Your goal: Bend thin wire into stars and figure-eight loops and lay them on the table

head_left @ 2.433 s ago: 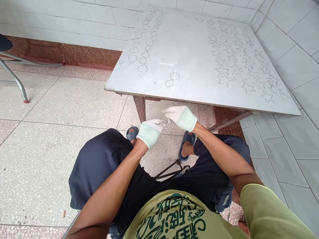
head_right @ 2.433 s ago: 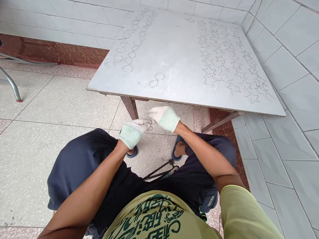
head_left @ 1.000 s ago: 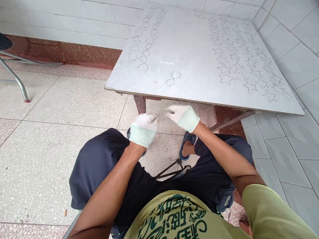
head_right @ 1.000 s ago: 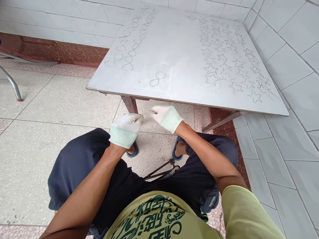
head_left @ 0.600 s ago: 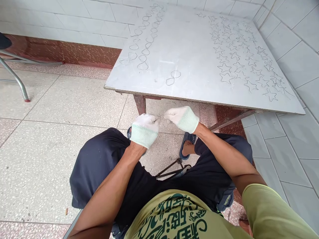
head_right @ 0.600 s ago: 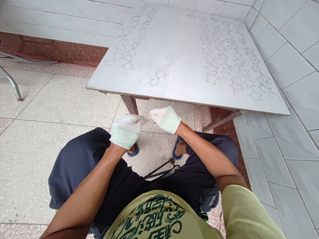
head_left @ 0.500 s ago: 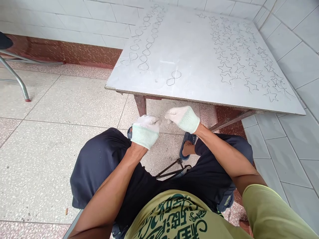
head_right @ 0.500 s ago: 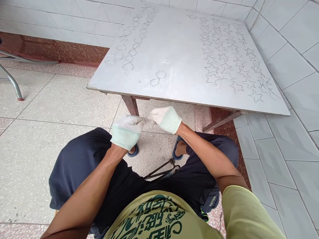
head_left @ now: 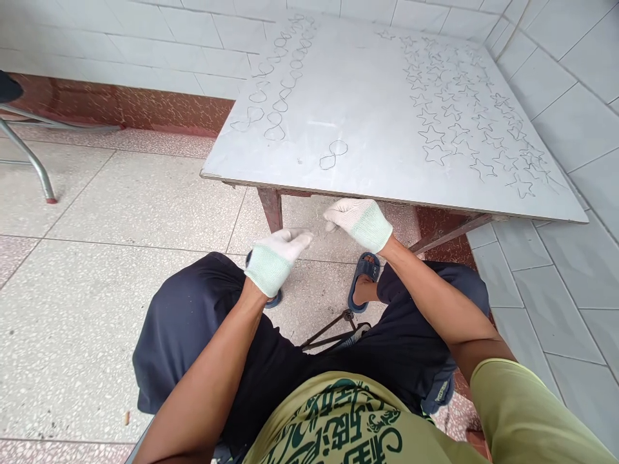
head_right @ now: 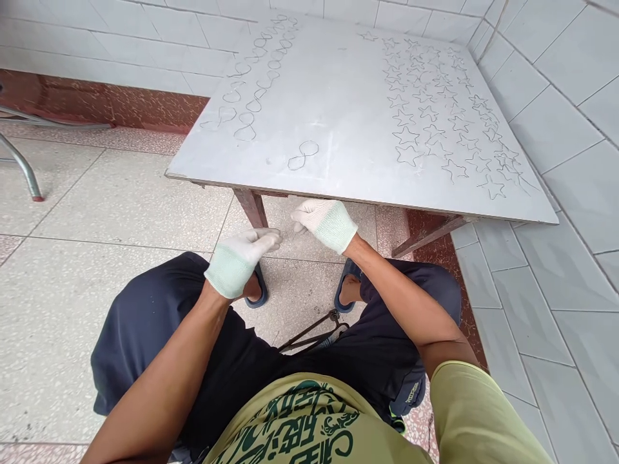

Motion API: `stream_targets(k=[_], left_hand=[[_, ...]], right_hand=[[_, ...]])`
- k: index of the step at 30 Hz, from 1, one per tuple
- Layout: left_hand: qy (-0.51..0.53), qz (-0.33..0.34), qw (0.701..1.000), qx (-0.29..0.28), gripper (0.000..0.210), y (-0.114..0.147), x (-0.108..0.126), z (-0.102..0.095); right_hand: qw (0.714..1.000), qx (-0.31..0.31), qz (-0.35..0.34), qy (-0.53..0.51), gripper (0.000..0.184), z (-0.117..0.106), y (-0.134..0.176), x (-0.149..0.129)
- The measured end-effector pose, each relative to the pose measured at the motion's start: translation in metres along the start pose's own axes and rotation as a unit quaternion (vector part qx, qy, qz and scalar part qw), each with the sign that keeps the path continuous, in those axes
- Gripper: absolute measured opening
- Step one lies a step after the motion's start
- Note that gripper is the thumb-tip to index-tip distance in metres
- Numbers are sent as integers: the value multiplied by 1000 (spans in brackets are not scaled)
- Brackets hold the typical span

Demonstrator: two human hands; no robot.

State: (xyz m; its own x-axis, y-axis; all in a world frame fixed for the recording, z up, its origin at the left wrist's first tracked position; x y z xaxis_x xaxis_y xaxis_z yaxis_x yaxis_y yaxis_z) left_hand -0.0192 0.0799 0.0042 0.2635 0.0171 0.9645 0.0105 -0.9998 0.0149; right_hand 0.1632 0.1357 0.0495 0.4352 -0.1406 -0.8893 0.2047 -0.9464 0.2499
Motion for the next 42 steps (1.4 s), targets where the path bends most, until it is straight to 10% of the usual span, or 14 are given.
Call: stream_targets(k=[8, 16, 42], left_hand=[[160, 53, 981, 91, 34, 3, -21, 25], [127, 13, 991, 27, 18, -8, -42, 28], [137, 10, 988, 70, 32, -4, -19, 14]], right_hand=[[1000, -6, -4, -13, 27, 19, 3, 4], [999, -6, -26, 41, 26, 29, -4, 19], [994, -20, -12, 108, 25, 14, -8, 3]])
Point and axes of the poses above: each hand's wrist, its own y-axis away from the middle knuckle, its own z-axis out of the palm, x = y × z, the point moved 9 cm from there along -y, towards the middle knuckle, and after that the axes turned 14 degrees about z, right-handed, at the moved point
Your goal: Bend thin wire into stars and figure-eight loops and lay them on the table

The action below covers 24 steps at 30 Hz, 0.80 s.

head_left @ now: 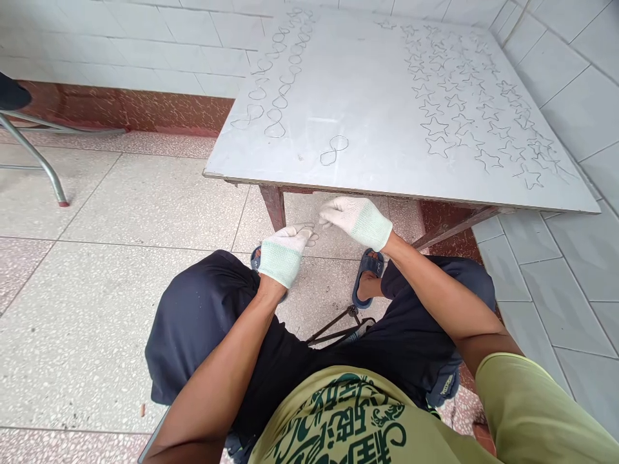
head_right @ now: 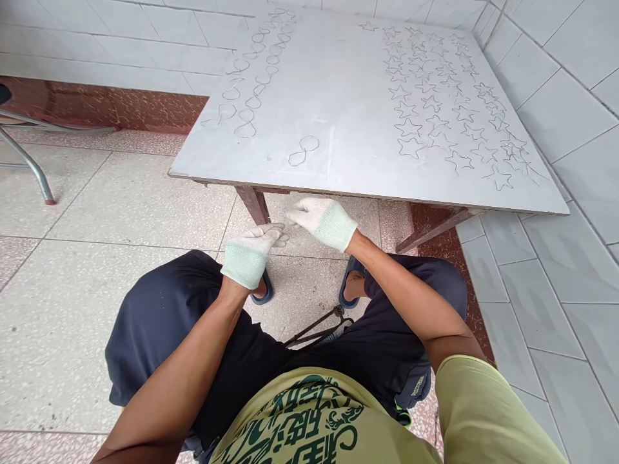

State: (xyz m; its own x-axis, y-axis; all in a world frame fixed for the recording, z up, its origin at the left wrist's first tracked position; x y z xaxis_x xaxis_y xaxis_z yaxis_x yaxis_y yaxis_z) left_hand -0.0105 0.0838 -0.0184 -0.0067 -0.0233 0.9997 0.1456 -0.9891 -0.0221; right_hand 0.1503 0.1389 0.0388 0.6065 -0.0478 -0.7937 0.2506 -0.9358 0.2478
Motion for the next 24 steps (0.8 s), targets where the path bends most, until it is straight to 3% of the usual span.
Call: stream_targets(k=[4, 8, 15, 20, 24], left_hand=[[-12, 7, 1000, -9, 34, 0, 0, 2], [-24, 12, 1000, -13, 36, 0, 3, 4], [16, -14, 997, -77, 45, 0, 3, 11], [18, -7, 996, -83, 46, 2, 11, 11], [-5, 6, 997, -79, 43, 7, 20, 13]], right_hand=[[994, 70, -20, 77, 27, -4, 4, -5], [986, 92, -59, 127, 28, 3, 9, -10], [986, 67, -106, 110, 27, 2, 17, -14], [989, 56, -113, 74, 31, -9, 18, -16], [993, 25, -91, 74, 30, -3, 11, -9]])
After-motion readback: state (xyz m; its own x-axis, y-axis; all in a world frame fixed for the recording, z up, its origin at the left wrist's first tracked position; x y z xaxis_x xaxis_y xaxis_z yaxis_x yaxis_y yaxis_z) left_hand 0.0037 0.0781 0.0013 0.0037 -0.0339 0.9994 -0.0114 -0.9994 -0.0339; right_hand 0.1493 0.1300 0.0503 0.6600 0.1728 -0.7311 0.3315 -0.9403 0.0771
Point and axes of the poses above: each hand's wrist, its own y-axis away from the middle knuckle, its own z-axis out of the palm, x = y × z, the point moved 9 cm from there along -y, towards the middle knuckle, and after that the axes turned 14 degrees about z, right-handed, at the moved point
